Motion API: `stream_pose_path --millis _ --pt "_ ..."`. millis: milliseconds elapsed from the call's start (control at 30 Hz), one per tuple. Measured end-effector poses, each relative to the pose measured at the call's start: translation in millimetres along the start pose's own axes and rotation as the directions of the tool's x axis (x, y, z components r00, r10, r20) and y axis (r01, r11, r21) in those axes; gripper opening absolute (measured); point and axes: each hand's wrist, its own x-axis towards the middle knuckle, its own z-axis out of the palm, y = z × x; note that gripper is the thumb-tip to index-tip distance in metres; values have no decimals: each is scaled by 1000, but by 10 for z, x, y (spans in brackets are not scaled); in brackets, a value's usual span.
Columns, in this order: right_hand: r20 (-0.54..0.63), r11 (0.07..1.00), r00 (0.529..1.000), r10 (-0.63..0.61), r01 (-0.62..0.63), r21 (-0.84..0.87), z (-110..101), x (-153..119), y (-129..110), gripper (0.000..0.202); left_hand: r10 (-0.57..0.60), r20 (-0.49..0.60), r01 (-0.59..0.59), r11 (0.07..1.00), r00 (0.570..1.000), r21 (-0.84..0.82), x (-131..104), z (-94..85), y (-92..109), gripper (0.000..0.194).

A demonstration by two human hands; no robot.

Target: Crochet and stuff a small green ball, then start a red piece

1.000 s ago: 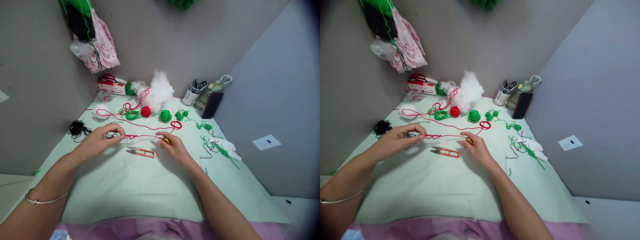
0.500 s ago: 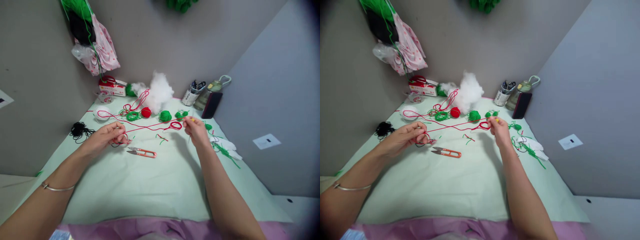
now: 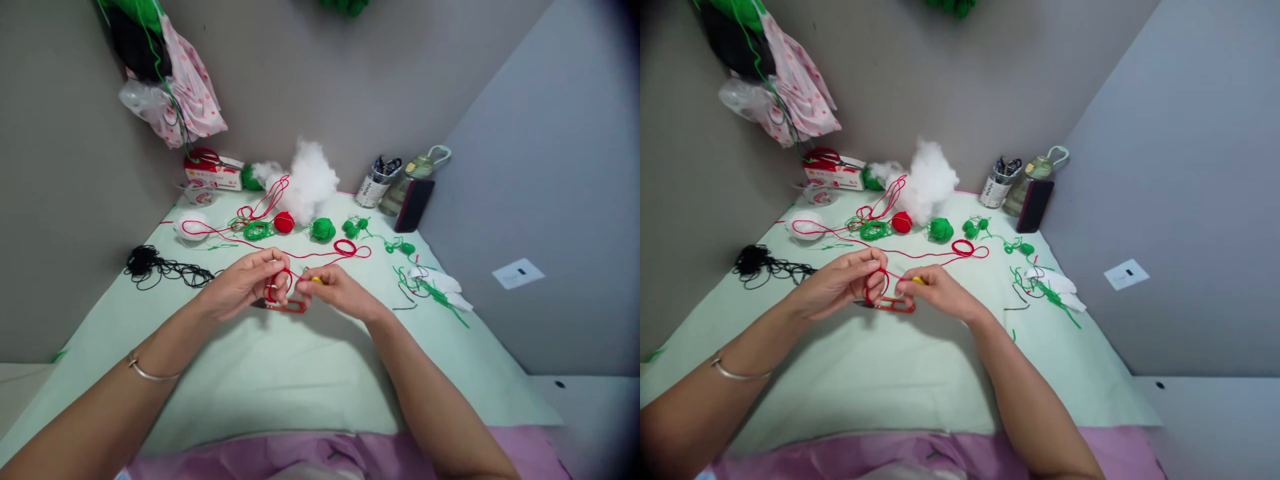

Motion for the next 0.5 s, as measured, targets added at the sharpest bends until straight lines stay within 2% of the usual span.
stream_pose_path --millis 33,67,100,167,233,300,367,400,500 --pt "-132 1000 991 17 -16 9 -71 -9 36 35 3 -13 -3 1000 1000 -31 13 2 -12 18" --pt "-317 999 948 25 -14 35 -172 -20 83 37 7 -31 -9 998 1000 -63 23 -6 -30 16" --pt "-426 999 904 23 -5 44 -288 -29 137 39 11 -51 -16 995 999 -94 31 -20 -57 15" --pt "-568 999 823 18 4 38 -499 -35 245 40 18 -93 -32 987 995 -154 45 -50 -136 11" --pt "-684 1000 729 -5 7 1 -612 -20 320 38 17 -127 -43 978 992 -206 54 -58 -234 7" --pt "-773 998 633 -49 8 -57 -590 6 336 32 7 -141 -41 970 990 -241 53 -31 -326 5" --pt "-808 990 577 -118 9 -139 -450 23 290 32 -8 -136 -28 965 991 -261 41 23 -386 9" --pt "-801 977 571 -178 10 -211 -350 24 253 32 -12 -135 -25 963 991 -267 32 55 -403 12" --pt "-650 957 721 -240 64 -283 -23 -4 145 22 6 -173 -54 961 985 -271 -1 142 -423 17"
